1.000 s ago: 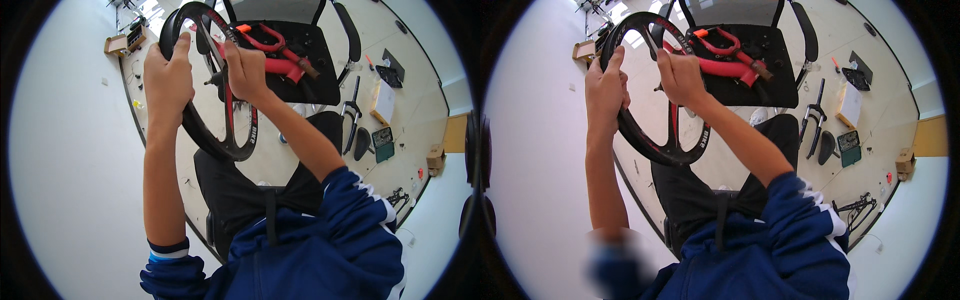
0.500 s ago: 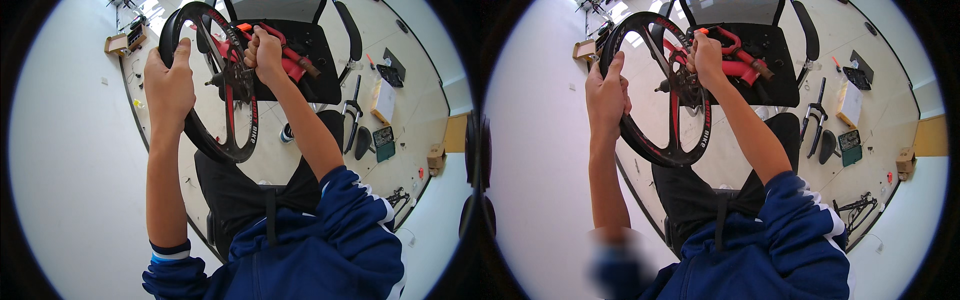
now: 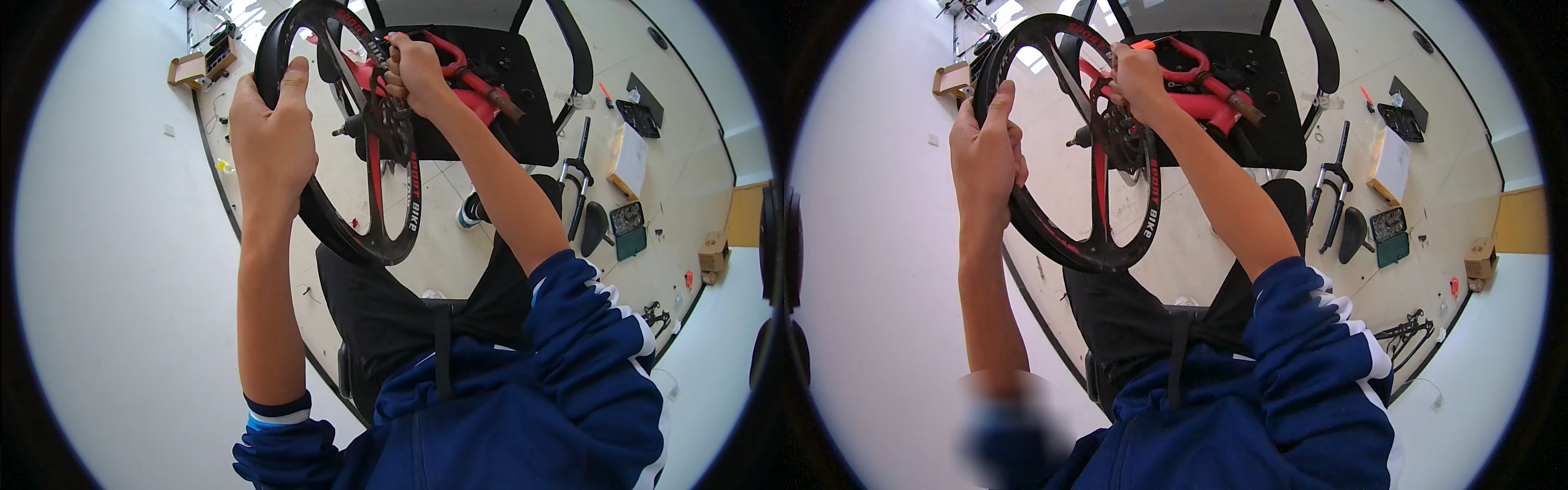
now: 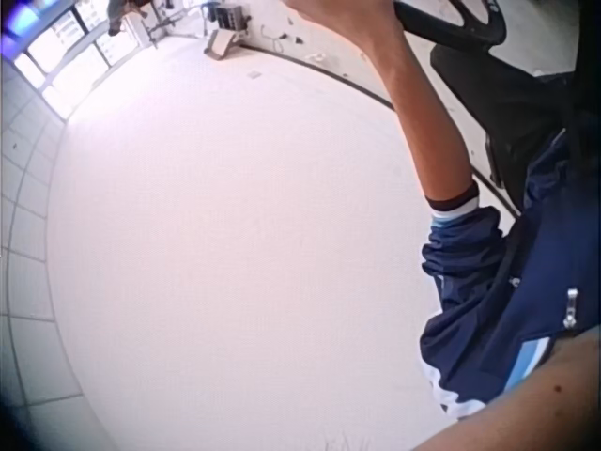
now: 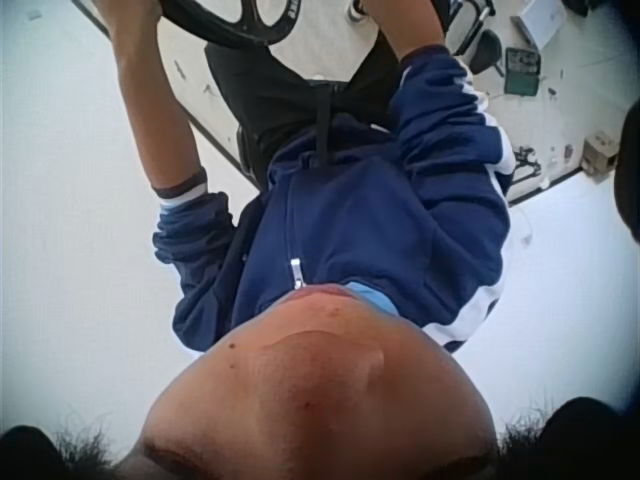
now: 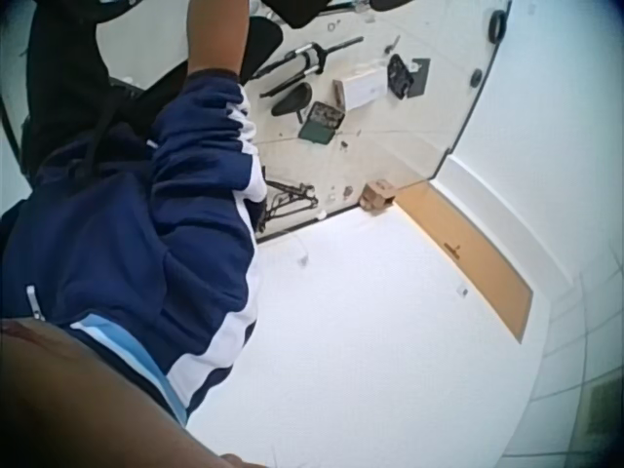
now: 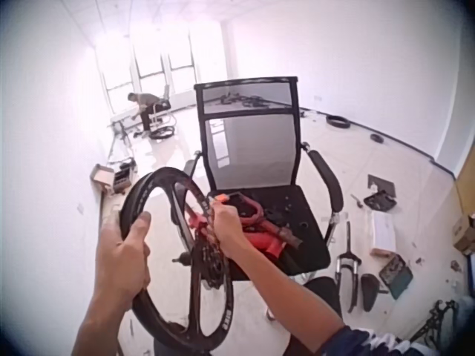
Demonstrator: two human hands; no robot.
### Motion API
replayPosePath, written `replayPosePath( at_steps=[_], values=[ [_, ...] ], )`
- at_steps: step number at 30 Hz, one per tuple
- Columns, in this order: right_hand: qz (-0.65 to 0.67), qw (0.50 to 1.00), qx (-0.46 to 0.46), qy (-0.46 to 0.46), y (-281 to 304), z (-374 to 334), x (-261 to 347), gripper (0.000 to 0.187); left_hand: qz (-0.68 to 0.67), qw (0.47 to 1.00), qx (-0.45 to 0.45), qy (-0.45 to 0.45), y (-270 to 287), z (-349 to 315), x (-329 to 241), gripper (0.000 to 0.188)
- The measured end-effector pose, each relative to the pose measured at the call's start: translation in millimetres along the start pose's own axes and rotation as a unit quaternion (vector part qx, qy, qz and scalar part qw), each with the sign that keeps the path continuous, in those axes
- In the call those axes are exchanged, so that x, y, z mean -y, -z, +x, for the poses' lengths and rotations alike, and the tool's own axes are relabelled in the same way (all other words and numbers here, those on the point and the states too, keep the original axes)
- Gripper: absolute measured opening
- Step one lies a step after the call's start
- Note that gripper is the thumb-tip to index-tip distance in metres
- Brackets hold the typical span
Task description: The person assembles a bicycle wheel by attaching a brake disc to the hub and tightening it with an Allen key. They then place the wheel and a red fork on a chair.
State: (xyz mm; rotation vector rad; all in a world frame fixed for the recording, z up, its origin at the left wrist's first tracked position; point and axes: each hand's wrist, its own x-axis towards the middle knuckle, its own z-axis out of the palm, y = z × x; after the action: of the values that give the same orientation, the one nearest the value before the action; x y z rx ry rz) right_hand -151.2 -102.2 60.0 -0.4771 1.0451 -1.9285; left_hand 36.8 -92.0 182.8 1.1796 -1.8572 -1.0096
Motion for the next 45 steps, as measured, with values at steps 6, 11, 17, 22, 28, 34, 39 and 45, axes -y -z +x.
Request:
replayPosePath(
  at_steps=[6, 11, 17, 22, 28, 34, 39, 45],
  values=[
    [-0.305, 0.905, -0.032, 0.294, -25, -20, -10, 0.053, -0.022, 1.000, -0.005, 0.003, -3, 2, -1, 0.029],
    [-0.306, 0.894, -0.032, 0.326, -25, -32, -8, 0.053, -0.023, 1.000, -0.001, 0.006, -3, 0, -1, 0.030],
    [-0.257, 0.922, -0.076, 0.279, -25, -28, -11, 0.053, -0.023, 0.999, -0.007, -0.045, -5, 4, 8, 0.029],
    [-0.063, 0.994, -0.041, 0.073, -16, -13, 0, 0.047, -0.016, 0.999, -0.007, -0.031, -5, 3, 6, 0.029],
    [0.085, 0.995, 0.014, -0.043, -2, -7, 5, 0.034, -0.001, 0.998, -0.013, -0.057, -7, 2, 8, 0.028],
    [0.058, 0.993, 0.068, -0.082, -1, -15, 14, 0.037, -0.005, 0.999, -0.013, -0.047, -6, 3, 9, 0.028],
    [0.101, 0.987, 0.085, -0.088, 6, -11, 9, 0.039, -0.015, 1.000, -0.004, 0.013, 0, -2, -1, 0.033],
    [0.137, 0.981, 0.096, -0.099, 7, -4, 7, 0.042, -0.006, 1.000, -0.016, 0.020, 2, -1, 4, 0.026]
  ],
)
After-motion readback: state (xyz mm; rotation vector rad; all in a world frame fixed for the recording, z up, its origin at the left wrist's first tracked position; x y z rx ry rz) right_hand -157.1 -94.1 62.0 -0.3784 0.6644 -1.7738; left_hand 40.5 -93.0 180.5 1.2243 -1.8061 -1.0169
